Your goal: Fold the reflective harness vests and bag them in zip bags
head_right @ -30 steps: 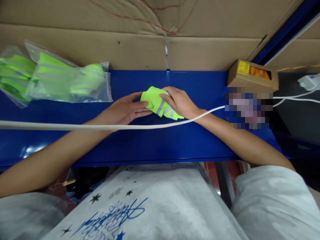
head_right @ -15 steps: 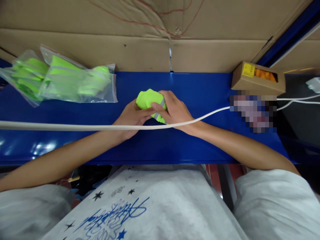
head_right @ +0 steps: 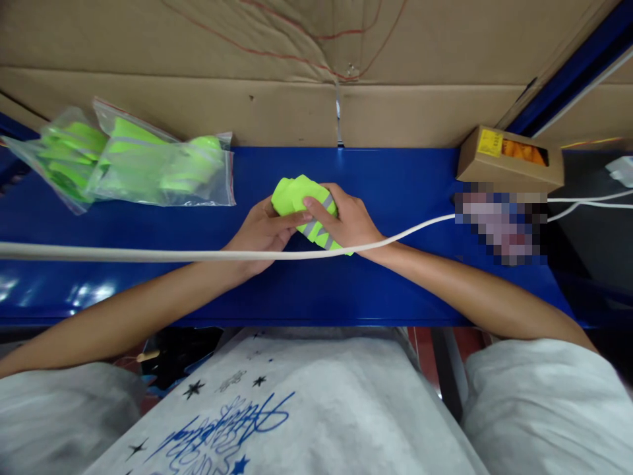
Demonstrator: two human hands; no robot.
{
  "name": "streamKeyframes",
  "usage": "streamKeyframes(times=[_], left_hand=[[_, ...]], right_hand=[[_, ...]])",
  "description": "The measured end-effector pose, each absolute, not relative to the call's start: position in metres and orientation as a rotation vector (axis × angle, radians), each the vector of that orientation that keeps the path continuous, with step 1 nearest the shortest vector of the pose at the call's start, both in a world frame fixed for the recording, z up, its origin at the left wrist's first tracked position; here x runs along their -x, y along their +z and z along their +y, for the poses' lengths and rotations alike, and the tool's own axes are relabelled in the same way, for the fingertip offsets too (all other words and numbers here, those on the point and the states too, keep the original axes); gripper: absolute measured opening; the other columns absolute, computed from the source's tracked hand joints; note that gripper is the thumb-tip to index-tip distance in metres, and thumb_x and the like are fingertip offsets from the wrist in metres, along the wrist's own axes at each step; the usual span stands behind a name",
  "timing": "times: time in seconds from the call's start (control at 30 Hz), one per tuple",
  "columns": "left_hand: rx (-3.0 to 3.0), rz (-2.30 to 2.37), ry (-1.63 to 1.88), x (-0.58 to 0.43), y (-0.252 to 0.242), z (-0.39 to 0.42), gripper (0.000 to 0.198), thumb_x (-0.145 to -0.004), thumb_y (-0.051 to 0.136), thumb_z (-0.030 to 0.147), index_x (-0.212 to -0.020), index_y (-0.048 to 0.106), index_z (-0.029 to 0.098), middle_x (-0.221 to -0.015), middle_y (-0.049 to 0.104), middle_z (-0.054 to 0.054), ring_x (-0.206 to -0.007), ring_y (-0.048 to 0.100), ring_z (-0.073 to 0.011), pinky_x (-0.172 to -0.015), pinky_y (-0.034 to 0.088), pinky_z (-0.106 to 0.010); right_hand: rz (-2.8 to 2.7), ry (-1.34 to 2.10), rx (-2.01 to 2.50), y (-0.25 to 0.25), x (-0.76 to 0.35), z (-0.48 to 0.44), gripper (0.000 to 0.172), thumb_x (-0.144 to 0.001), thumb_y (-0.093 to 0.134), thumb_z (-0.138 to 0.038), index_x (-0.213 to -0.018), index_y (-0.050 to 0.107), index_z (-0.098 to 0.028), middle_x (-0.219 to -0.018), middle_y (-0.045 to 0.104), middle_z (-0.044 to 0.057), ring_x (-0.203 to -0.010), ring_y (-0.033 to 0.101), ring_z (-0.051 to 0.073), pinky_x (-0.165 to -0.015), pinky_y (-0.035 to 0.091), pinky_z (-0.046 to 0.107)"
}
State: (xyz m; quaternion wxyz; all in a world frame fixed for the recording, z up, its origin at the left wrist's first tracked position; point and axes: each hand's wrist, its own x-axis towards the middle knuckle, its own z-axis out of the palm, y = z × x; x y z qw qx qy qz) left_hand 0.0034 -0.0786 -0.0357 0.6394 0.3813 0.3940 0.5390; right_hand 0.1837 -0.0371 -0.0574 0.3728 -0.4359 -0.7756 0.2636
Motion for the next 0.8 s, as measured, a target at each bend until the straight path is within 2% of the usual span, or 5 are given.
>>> streamKeyframes(times=[0.27, 0.43, 0.6, 0.7, 0.8], left_hand=[[-1.013, 0.863, 1.211, -0.007, -0.03, -0.073, 0.078, -0.066, 0.093, 0.021, -0.136, 0.062, 0.029, -0.134, 0.071, -0.003, -0.14, 0.061, -0.0259, -0.118, 0.052, -0.039], [-1.156, 0.922, 1.125, -0.005, -0.034, -0.066, 0.09, -0.072, 0.091, 0.03, -0.152, 0.051, 0.036, -0.146, 0.066, -0.002, -0.146, 0.058, -0.0286, -0.115, 0.054, -0.044], [-1.766, 1.369, 0.949, 0.037, -0.008, -0.049, 0.058, -0.105, 0.058, 0.059, -0.156, 0.045, 0.034, -0.147, 0.064, -0.002, -0.138, 0.06, -0.0264, -0.111, 0.052, -0.047], [-1.866, 1.692, 0.98, 0.082, 0.013, -0.044, 0.059, -0.096, 0.07, 0.071, -0.132, 0.061, 0.024, -0.158, 0.052, -0.003, -0.155, 0.032, -0.0371, -0.127, 0.027, -0.057], [-1.812, 2.204, 0.803, 0.116, 0.015, -0.041, 0.088, -0.078, 0.067, 0.095, -0.124, 0.064, 0.02, -0.141, 0.06, -0.009, -0.148, 0.033, -0.0491, -0.122, 0.016, -0.066]], right_hand=[[-1.859, 0.805, 1.015, -0.055, -0.191, -0.036, 0.074, -0.091, 0.054, -0.091, -0.117, 0.069, -0.024, -0.102, 0.076, 0.006, -0.09, 0.072, 0.027, -0.078, 0.058, 0.041], [-1.877, 0.792, 1.008, -0.054, -0.189, -0.032, 0.077, -0.087, 0.056, -0.095, -0.116, 0.067, -0.024, -0.099, 0.075, 0.006, -0.088, 0.071, 0.027, -0.077, 0.059, 0.042], [-1.778, 0.827, 1.012, -0.058, -0.188, -0.021, 0.074, -0.085, 0.062, -0.092, -0.112, 0.068, -0.023, -0.103, 0.076, 0.008, -0.092, 0.073, 0.029, -0.08, 0.063, 0.045], [-1.725, 0.89, 1.032, -0.063, -0.192, -0.013, 0.071, -0.085, 0.066, -0.09, -0.112, 0.067, -0.024, -0.103, 0.076, 0.009, -0.093, 0.075, 0.03, -0.079, 0.064, 0.046], [-1.706, 0.93, 1.057, -0.068, -0.197, -0.007, 0.067, -0.088, 0.066, -0.087, -0.113, 0.065, -0.024, -0.103, 0.076, 0.01, -0.093, 0.076, 0.031, -0.076, 0.065, 0.045]])
